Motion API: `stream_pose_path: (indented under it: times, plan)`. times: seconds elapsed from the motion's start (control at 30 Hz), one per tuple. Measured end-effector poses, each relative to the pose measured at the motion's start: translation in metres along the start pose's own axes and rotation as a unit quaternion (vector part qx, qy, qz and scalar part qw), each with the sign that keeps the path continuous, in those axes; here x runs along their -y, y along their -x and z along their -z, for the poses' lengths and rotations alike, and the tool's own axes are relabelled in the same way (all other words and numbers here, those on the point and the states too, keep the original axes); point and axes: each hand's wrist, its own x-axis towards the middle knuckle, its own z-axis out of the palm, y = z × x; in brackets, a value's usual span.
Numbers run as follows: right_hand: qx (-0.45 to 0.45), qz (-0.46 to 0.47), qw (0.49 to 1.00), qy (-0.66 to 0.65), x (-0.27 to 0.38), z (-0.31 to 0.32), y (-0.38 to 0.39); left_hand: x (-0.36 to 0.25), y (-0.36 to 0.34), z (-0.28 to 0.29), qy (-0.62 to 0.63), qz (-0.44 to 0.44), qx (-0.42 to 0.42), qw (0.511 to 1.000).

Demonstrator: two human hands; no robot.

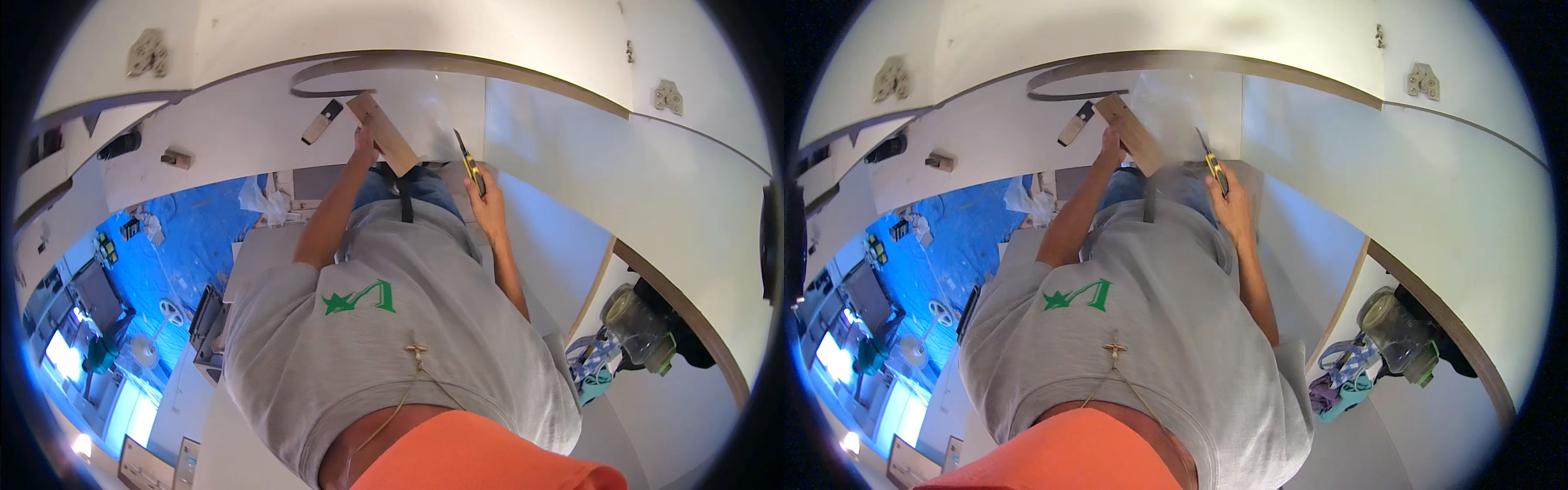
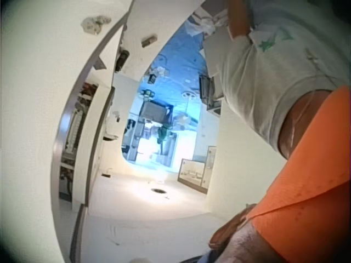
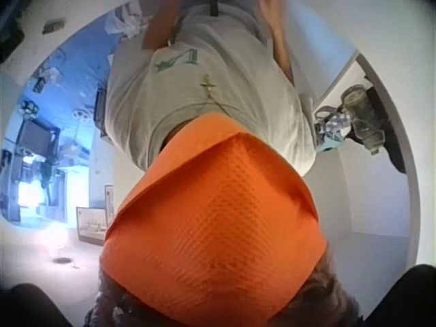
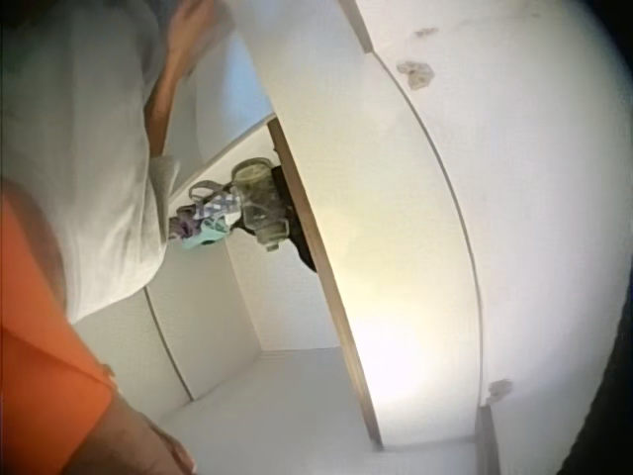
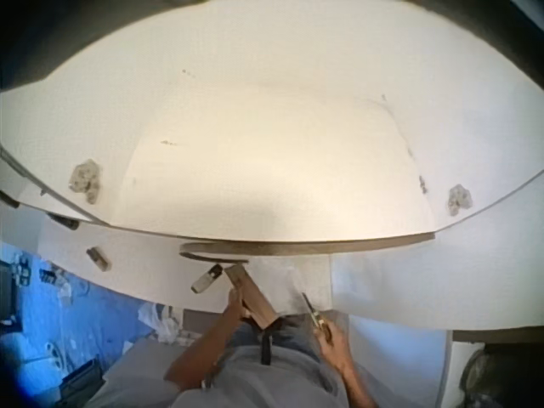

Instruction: The person uses a utility knife to trim excess edge banding along the curved edge of a white cabinet door. They repeatedly align a wooden block as a straightedge guide, cut along the edge, and remove the trimmed strip. The person also uses a small sanding block to smooth the cut edge.

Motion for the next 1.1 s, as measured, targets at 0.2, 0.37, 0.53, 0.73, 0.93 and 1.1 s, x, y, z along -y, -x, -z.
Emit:
stream_pose_path:
  times: [0.2,0.37,0.53,0.73,0.93,1.1]
  plan:
    - [-0.085,-0.045,0.995,0.021,-0.043,-0.013,0.054,0.064,-0.094,0.035,-0.198,0.063,-0.074,0.975]
    - [-0.067,-0.186,0.980,0.002,-0.071,-0.030,0.079,0.092,-0.152,0.046,-0.217,0.063,-0.040,0.973]
    - [-0.061,-0.257,0.964,-0.026,-0.091,-0.050,0.095,0.103,-0.165,0.059,-0.249,0.102,-0.071,0.961]
    - [-0.067,-0.239,0.967,-0.063,-0.098,-0.060,0.095,0.126,-0.185,0.082,-0.277,0.067,-0.142,0.948]
    - [-0.077,-0.207,0.973,-0.072,-0.097,-0.062,0.077,0.097,-0.152,0.086,-0.324,0.057,-0.098,0.939]
    - [-0.057,-0.137,0.987,-0.060,-0.098,-0.068,0.047,-0.020,-0.009,-0.006,-0.163,-0.102,0.149,0.970]
